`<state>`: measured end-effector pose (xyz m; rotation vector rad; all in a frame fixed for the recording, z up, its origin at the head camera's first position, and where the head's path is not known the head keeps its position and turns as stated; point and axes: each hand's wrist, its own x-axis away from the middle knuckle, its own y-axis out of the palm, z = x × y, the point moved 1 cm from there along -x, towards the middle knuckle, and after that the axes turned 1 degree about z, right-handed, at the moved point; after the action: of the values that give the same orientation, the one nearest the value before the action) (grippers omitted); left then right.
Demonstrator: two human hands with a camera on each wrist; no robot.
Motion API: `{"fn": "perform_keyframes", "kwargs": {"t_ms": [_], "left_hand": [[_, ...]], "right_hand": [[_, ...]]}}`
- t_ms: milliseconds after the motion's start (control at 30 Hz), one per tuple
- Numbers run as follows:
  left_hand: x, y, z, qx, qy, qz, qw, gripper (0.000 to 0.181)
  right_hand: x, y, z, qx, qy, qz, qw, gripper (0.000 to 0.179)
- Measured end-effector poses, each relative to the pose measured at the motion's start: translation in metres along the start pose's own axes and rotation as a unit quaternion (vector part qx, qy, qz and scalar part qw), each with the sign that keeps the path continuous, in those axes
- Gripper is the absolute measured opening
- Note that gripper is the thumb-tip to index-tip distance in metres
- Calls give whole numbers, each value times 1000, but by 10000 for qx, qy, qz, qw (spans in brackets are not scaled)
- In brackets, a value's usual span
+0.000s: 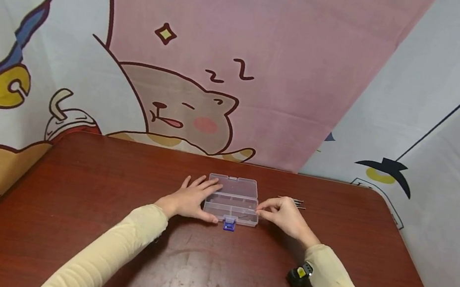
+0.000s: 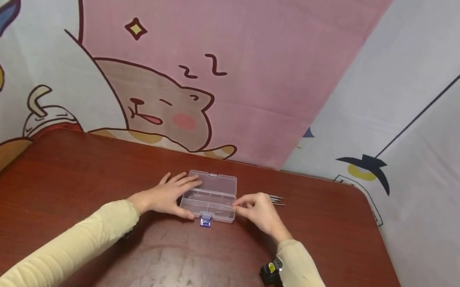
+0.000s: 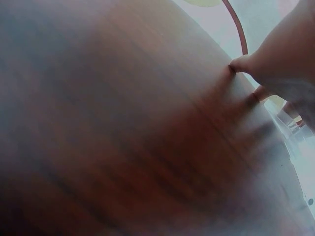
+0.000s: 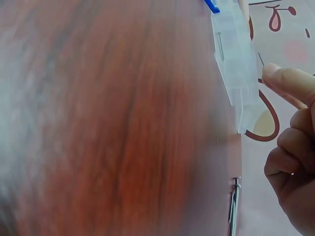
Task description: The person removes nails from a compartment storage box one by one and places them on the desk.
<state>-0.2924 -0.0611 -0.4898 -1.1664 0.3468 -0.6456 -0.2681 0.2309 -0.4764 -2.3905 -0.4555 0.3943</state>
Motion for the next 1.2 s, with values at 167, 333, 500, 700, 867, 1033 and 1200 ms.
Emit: {"fn": "perform_keyframes", "kwargs": {"t_ms": [167, 333, 500, 700, 867, 1033, 1200], "left_hand": [[0, 0, 0, -34, -6, -9, 10000, 99], [-1, 1, 0, -50, 8, -32, 10000, 99], [-1, 0, 0, -20, -6, -46, 10000, 99], [-1, 1, 0, -28, -29, -34, 10000, 99], [-2, 2, 0, -87, -64, -42, 9999, 99], [-1, 2, 0, -61, -75, -42, 9999, 99], [0, 1, 0, -80, -62, -22, 9999, 99]], "right_hand": [[3, -5, 5, 58, 28, 180, 9998, 4], [7, -14, 9, 169, 82, 310, 9993, 4], [12, -23, 13, 253, 220, 371, 9987, 5], [20, -32, 23, 468, 280, 343, 9979, 4], [25, -40, 28, 572, 332, 354, 9972, 3], [27, -46, 33, 636, 458, 370, 9962, 8], [28, -49, 42, 696, 481, 457, 9954, 8]]}}
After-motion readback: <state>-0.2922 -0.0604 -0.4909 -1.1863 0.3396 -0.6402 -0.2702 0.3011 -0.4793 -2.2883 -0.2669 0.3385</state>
